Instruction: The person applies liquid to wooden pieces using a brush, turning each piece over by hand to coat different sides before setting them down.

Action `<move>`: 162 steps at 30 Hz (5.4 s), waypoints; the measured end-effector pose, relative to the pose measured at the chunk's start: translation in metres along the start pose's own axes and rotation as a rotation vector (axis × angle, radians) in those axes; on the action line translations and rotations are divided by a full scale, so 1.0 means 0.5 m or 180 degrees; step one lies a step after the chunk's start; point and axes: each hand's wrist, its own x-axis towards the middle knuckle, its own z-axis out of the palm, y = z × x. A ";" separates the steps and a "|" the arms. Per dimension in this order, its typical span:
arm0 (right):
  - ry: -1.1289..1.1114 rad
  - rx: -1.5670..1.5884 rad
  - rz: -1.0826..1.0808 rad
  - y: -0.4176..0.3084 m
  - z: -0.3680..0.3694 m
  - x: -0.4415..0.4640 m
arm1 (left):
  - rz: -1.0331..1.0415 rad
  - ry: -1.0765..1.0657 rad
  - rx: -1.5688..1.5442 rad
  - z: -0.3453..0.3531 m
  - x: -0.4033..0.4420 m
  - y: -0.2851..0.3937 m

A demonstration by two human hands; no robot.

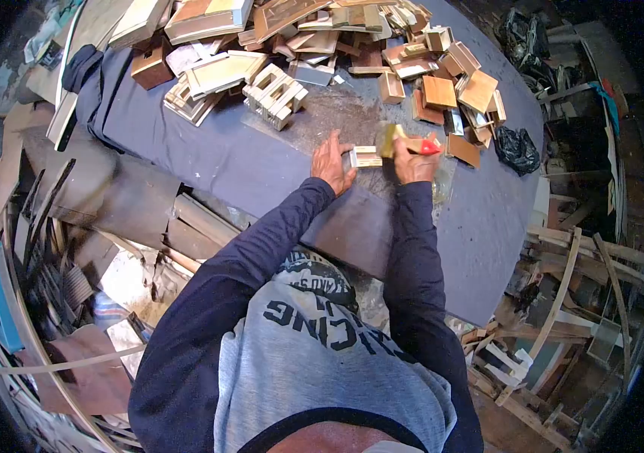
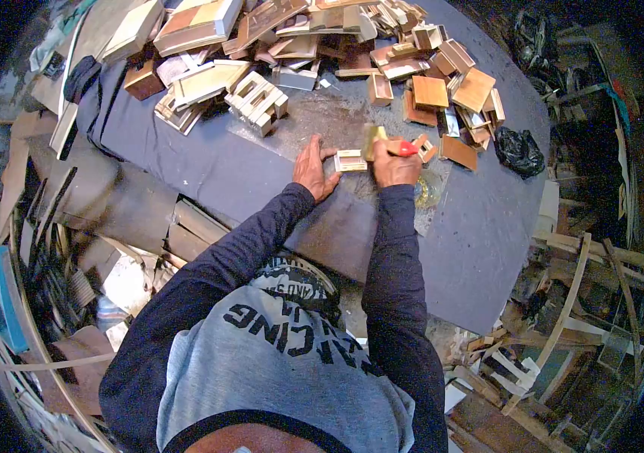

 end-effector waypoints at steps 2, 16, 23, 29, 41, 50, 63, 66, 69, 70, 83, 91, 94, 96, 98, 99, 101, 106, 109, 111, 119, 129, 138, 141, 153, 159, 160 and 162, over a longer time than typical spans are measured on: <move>0.0215 -0.0028 -0.0136 0.017 0.003 0.014 | 0.0063 -0.0018 0.0014 0.000 0.006 -0.003; -0.0193 -0.0776 -0.0456 0.010 0.027 0.008 | 0.0061 0.0042 0.0001 -0.007 0.008 0.005; -0.0637 0.0009 -0.0442 0.017 0.022 0.004 | -0.0027 0.0026 -0.0040 -0.008 0.005 0.009; -0.0887 0.0568 -0.0174 -0.009 -0.011 0.016 | 0.0010 0.0081 -0.0050 -0.001 0.004 0.002; -0.0848 -0.0793 -0.0434 0.003 0.000 0.025 | -0.0077 -0.0005 0.0002 -0.004 0.005 0.006; 0.0252 -0.1888 -0.0957 0.057 0.030 0.034 | -0.0034 0.0011 -0.0029 0.000 0.005 0.001; -0.0542 -0.0694 -0.0070 -0.032 -0.008 0.015 | -0.0005 -0.0017 -0.0067 0.001 0.008 -0.001; -0.0073 -0.0619 -0.0496 -0.015 0.008 -0.004 | -0.0025 -0.0016 -0.0054 0.000 0.001 0.001; -0.0181 -0.0940 -0.0664 -0.002 -0.007 0.021 | -0.0031 -0.0004 -0.0079 -0.001 -0.003 0.003; -0.0365 -0.0668 -0.0445 -0.001 -0.014 0.028 | -0.0019 -0.0001 -0.0081 -0.002 0.003 0.003; -0.0358 -0.0055 -0.0214 0.044 -0.013 -0.009 | 0.0000 0.0031 0.0052 -0.004 0.007 0.015; 0.0072 -0.0084 0.0010 0.053 -0.022 -0.012 | 0.0044 0.0039 0.0038 -0.002 0.008 0.017; 0.0061 0.0164 0.0098 0.042 -0.029 -0.020 | 0.0037 0.0005 0.0057 -0.003 0.007 0.018; -0.0351 -0.0127 -0.0184 0.041 -0.026 -0.028 | 0.0054 -0.0017 0.0056 -0.006 0.009 0.018; -0.0221 -0.0102 -0.0039 0.044 -0.026 -0.023 | 0.0072 -0.0009 0.0081 -0.007 0.009 0.020; -0.0094 -0.0084 0.0102 0.036 -0.029 -0.020 | 0.0079 -0.0012 0.0094 -0.008 0.011 0.018; -0.0031 0.0163 0.0059 0.022 -0.035 -0.022 | 0.0078 -0.0023 0.0095 -0.006 0.010 0.018; -0.0398 0.0050 -0.0007 0.036 -0.022 -0.040 | 0.0133 -0.0043 0.0112 -0.007 0.007 0.017; -0.0290 0.0267 0.0173 0.052 -0.015 -0.043 | 0.0257 0.0040 0.0121 0.000 0.007 0.010; -0.0205 0.0235 0.0215 0.049 -0.019 -0.044 | 0.0324 0.0109 0.0127 0.002 0.014 0.011; -0.0137 0.0636 0.0422 0.067 -0.002 -0.066 | 0.0653 -0.0002 0.0618 -0.040 0.053 0.101; 0.0643 0.1205 0.0566 0.019 -0.052 -0.034 | 0.0419 -0.0003 0.0069 0.001 0.066 0.068; 0.0268 0.0310 -0.0357 -0.028 -0.031 -0.020 | 0.0127 -0.0027 -0.0322 0.019 0.066 0.059; -0.0128 0.0013 -0.0187 -0.031 -0.053 -0.030 | 0.0190 0.0032 -0.0277 0.022 0.069 0.056; 0.0323 -0.0041 -0.0359 -0.025 -0.022 -0.004 | 0.0265 0.0038 -0.0225 0.023 0.067 0.049; -0.0228 0.0082 -0.0067 -0.008 -0.042 -0.011 | 0.0380 0.0164 -0.0207 0.028 0.063 0.043; -0.0090 0.0225 0.0028 -0.002 -0.038 -0.013 | 0.0382 0.0150 -0.0158 0.027 0.061 0.039; 0.0048 0.0368 0.0124 0.009 -0.034 -0.017 | 0.0384 0.0134 -0.0108 0.026 0.060 0.035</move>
